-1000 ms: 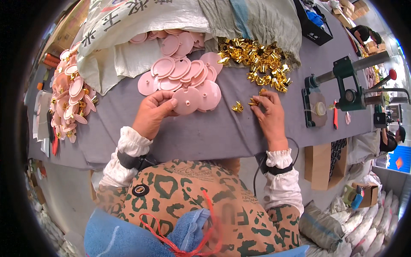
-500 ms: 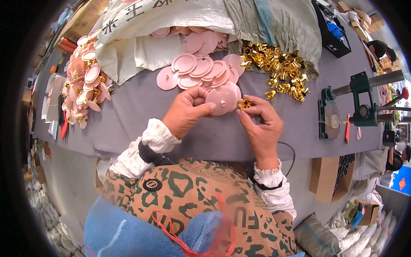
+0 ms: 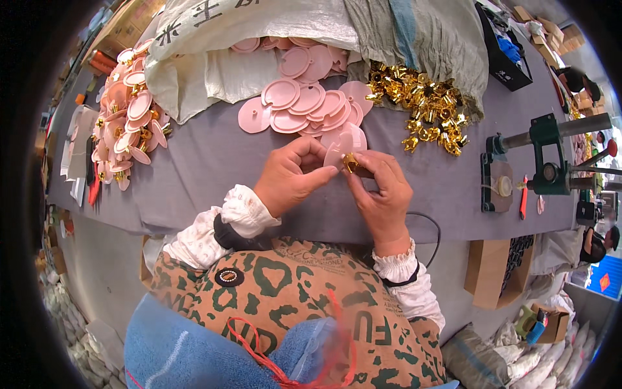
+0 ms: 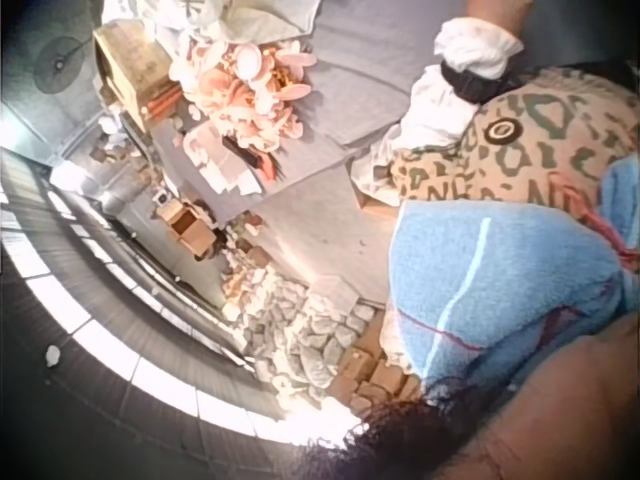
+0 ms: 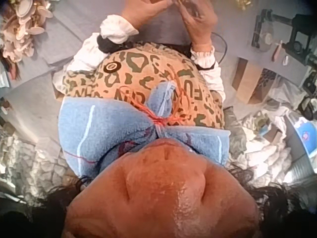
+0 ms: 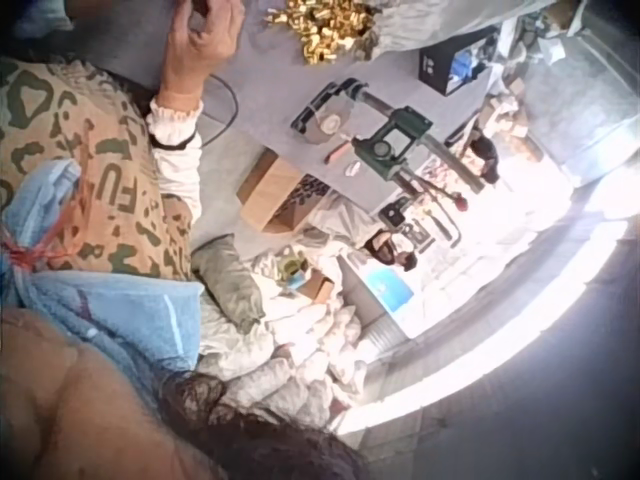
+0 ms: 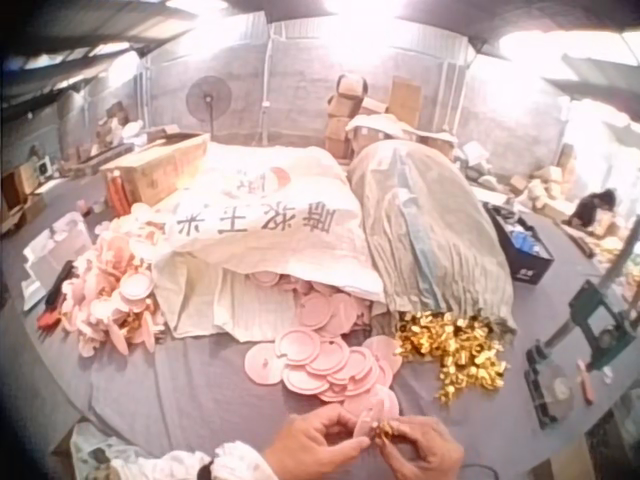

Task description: The person picks up a pink plastic disc and a gold bell, fits the bell into the center of the disc, and places the assembled piece onto a pile. This process is repeated, with the person occasionally reaching into a large white bag for more components.

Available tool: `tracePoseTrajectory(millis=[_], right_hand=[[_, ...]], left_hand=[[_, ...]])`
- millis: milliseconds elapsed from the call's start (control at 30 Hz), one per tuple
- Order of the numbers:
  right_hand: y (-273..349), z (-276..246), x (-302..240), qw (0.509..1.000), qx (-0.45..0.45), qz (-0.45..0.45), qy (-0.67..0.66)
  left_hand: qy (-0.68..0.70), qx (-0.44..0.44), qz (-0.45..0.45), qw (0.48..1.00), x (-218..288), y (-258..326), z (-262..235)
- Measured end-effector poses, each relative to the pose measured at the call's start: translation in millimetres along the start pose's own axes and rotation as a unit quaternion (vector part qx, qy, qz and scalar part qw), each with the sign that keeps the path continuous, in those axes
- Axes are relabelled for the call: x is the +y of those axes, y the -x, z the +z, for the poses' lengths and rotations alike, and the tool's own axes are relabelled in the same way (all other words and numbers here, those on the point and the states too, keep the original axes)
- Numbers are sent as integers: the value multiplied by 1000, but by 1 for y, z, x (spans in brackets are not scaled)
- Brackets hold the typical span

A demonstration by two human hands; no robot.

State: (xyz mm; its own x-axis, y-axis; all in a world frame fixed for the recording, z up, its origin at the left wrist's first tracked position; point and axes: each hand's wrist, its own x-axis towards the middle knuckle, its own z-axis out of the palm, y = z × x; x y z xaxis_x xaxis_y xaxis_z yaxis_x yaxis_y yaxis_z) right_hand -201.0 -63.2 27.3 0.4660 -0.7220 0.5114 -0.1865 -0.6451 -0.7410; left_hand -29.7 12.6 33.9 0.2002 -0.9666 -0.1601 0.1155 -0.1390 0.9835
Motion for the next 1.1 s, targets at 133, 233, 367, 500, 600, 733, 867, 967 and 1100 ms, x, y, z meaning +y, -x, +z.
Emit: tracePoseTrajectory(millis=[133,233,367,500,600,733,867,967,1100], right_hand=[[0,0,2,999,-6,-34,18],[10,2,8,996,-2,44,-80],[18,8,18,996,-3,42,-76],[23,11,16,933,1,186,-308],[26,13,19,915,-2,196,-354],[27,14,19,953,0,157,-259],[24,12,14,998,-22,37,-45],[27,15,15,1000,-11,-16,15],[29,15,13,961,3,149,-232]], left_hand=[[-38,2,1,999,5,2,2],[-30,6,33,999,1,4,3],[-158,5,108,981,-1,6,0],[-124,19,104,987,3,5,-1],[-75,21,55,995,4,6,0],[-105,19,66,992,4,8,-1],[-201,27,170,965,-5,5,-2],[-276,43,190,941,3,7,-2],[-92,8,41,995,8,7,-5]])
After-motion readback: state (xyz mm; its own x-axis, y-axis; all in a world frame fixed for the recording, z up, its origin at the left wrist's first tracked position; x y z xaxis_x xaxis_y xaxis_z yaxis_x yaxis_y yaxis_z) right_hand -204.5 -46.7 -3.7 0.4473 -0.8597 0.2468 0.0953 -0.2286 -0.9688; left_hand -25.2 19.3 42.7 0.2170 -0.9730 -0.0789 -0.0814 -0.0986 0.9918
